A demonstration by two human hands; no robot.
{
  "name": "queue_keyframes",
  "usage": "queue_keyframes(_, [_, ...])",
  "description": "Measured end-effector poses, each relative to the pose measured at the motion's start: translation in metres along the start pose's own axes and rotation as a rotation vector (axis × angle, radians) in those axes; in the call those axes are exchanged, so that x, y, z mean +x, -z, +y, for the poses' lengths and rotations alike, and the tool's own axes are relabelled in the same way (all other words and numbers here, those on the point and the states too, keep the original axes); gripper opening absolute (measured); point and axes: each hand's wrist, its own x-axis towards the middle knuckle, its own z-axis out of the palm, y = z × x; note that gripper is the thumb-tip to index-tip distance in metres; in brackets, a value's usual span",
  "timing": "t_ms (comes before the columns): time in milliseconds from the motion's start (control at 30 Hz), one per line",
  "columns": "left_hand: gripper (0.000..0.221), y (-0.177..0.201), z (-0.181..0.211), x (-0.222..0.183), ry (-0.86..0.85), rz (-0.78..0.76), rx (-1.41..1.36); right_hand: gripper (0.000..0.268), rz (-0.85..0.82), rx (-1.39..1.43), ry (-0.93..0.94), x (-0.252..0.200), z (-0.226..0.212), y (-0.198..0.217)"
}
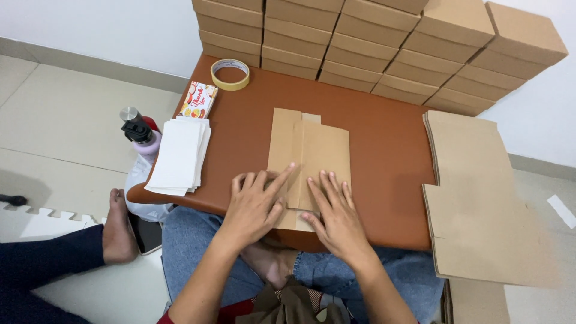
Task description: Manually folding and assembling cardboard boxes from flat templates.
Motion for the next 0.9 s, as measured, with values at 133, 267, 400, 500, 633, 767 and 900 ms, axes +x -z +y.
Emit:
queue_keyframes(133, [0.051,-0.019,0.000,0.008,0.014,-0.011,0.089,0.062,-0.005,0.027,0.007,-0.008,0.007,0.011])
queue_keyframes(267, [0.049,-0.019,0.004,0.013,-0.053,0.056,0.076,0.053,0.078,0.000,-0.075,-0.010,0.023,0.011])
queue_keyframes(400, [0.052,-0.020,0.002,0.015,-0.055,-0.014,0.050,0.052,-0.017,-0.047,-0.112,0.022,0.028,0.021])
queue_keyframes(500, [0.053,-0.020,0.003,0.014,-0.048,-0.020,0.081,0.056,-0.062,-0.030,-0.173,0.063,0.046,0.022])
queue_keyframes(633, [0.052,-0.024,0.002,0.012,-0.035,0.002,0.080,0.058,-0.054,-0.028,-0.184,0.111,0.079,0.017])
queue_keyframes(767, [0.052,-0.026,0.001,0.011,-0.036,-0.001,0.099,0.066,-0.085,0.015,-0.193,0.111,0.080,0.020])
queue_keyframes(900, [0.052,-0.028,-0.001,0.010,-0.036,0.019,0.081,0.071,-0.187,0.072,-0.111,0.049,0.031,0.055])
